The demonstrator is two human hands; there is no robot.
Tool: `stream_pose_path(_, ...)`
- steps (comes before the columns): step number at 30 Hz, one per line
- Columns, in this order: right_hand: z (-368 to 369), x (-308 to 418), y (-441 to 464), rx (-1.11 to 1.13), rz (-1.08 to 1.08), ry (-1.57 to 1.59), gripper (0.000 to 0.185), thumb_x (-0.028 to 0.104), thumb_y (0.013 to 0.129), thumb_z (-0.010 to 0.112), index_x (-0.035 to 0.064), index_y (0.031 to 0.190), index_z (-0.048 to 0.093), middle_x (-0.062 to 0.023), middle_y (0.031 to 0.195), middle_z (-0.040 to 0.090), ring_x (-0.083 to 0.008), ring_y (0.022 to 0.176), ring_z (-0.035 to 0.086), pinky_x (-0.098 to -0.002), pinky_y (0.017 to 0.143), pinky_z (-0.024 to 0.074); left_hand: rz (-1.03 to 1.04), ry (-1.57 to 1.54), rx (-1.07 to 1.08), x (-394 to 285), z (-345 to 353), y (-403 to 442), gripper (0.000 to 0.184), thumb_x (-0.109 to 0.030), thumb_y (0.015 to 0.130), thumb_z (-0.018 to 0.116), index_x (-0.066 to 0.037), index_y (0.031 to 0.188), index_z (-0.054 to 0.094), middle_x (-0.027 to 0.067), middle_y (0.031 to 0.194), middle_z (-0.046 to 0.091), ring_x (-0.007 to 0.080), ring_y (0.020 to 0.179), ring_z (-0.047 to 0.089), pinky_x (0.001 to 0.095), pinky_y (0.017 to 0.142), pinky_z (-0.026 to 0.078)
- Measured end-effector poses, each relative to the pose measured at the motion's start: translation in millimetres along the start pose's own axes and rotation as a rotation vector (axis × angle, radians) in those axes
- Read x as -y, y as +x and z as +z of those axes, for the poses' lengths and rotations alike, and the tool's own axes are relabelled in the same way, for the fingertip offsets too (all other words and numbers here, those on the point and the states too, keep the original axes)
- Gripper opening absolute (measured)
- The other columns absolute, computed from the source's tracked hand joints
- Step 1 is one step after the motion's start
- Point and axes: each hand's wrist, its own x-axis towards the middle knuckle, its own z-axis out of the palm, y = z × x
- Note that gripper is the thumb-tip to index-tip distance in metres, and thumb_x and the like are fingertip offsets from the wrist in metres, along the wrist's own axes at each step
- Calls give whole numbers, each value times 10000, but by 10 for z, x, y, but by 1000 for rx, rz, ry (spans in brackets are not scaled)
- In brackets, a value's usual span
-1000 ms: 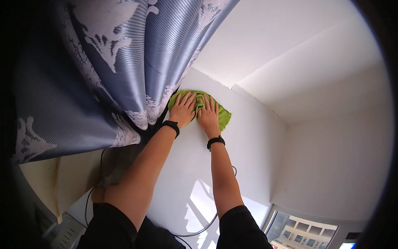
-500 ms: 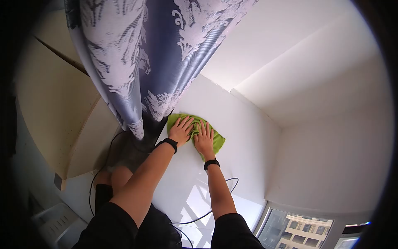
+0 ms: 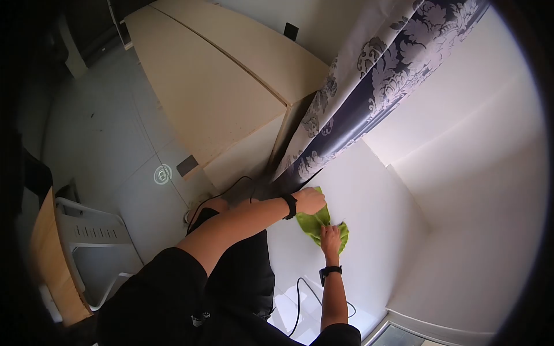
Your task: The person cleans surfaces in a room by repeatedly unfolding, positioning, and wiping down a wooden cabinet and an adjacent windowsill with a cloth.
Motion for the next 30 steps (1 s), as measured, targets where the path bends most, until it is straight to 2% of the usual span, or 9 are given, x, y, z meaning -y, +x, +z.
stream_pose_path(2, 117, -143, -198, 28, 100, 80, 259, 208, 827, 711, 35, 919, 541, -171, 952, 603, -382, 937, 573, -487, 759, 471, 42, -93, -165, 226, -385, -289, 181, -168, 851, 597, -17, 796, 678, 158, 892, 677, 300, 827, 689, 411, 728, 556)
stream_pose_path(3, 199, -348, -11, 32, 97, 96, 331, 156, 785, 737, 30, 1002, 521, -176, 998, 597, -386, 967, 570, -481, 784, 472, 116, -151, -234, 554, -380, 28, 176, -174, 873, 582, -12, 840, 644, 154, 900, 657, 316, 810, 676, 419, 727, 545)
stream_pose_path(7, 388, -420, -237, -36, 209, 108, 679, 98, 710, 779, 24, 1291, 436, -240, 1166, 513, -447, 1082, 533, -504, 914, 462, 108, -325, -417, 652, -1490, -739, 157, -160, 925, 537, -23, 909, 611, 141, 908, 629, 357, 826, 635, 447, 771, 512)
stream_pose_path(9, 449, -424, -324, -51, 299, 50, 640, 43, 704, 743, 30, 1267, 438, -237, 1146, 512, -445, 1034, 559, -513, 876, 486, 132, -354, -470, 589, -1989, -1194, 169, -137, 938, 529, -16, 984, 638, 123, 981, 655, 335, 862, 640, 415, 782, 517)
stream_pose_path(14, 386, -594, -367, 52, 486, 73, 311, 144, 771, 681, -20, 1031, 635, -259, 948, 653, -442, 869, 645, -512, 774, 532, 181, -359, -506, 321, -3063, -2206, 149, -93, 933, 547, 5, 992, 642, 110, 1001, 662, 310, 840, 635, 387, 770, 512)
stream_pose_path(19, 22, -564, -208, -179, 236, 305, 137, 18, 791, 595, -23, 915, 554, -251, 796, 635, -432, 779, 641, -499, 702, 482, 109, -259, -489, 166, -3779, -3172, 139, -72, 921, 578, -11, 1033, 635, 95, 1029, 645, 285, 872, 615, 373, 768, 503)
stream_pose_path(24, -1296, 587, -76, -172, 26, 624, 214, -113, 785, 512, -16, 973, 473, -173, 704, 579, -316, 679, 622, -386, 674, 486, -42, -205, -422, 103, -4001, -3717, 152, -77, 918, 594, -24, 1054, 635, 85, 1034, 638, 284, 863, 608, 371, 763, 503)
stream_pose_path(28, -2270, 1695, -98, 179, -147, 837, 284, -123, 747, 533, 1, 999, 489, -89, 817, 533, -177, 802, 560, -330, 731, 473, 21, -258, -398, -61, -3764, -3719, 182, -94, 920, 600, 13, 1066, 622, 101, 1131, 603, 282, 924, 606, 381, 803, 512)
stream_pose_path(30, -2122, 1925, -248, -127, -402, 615, 369, -99, 702, 627, 7, 1047, 547, -107, 842, 585, -253, 779, 596, -340, 744, 486, 72, -300, -389, -155, -3489, -3618, 343, -111, 903, 627, 22, 1211, 556, 130, 1242, 546, 303, 1053, 575, 379, 890, 499)
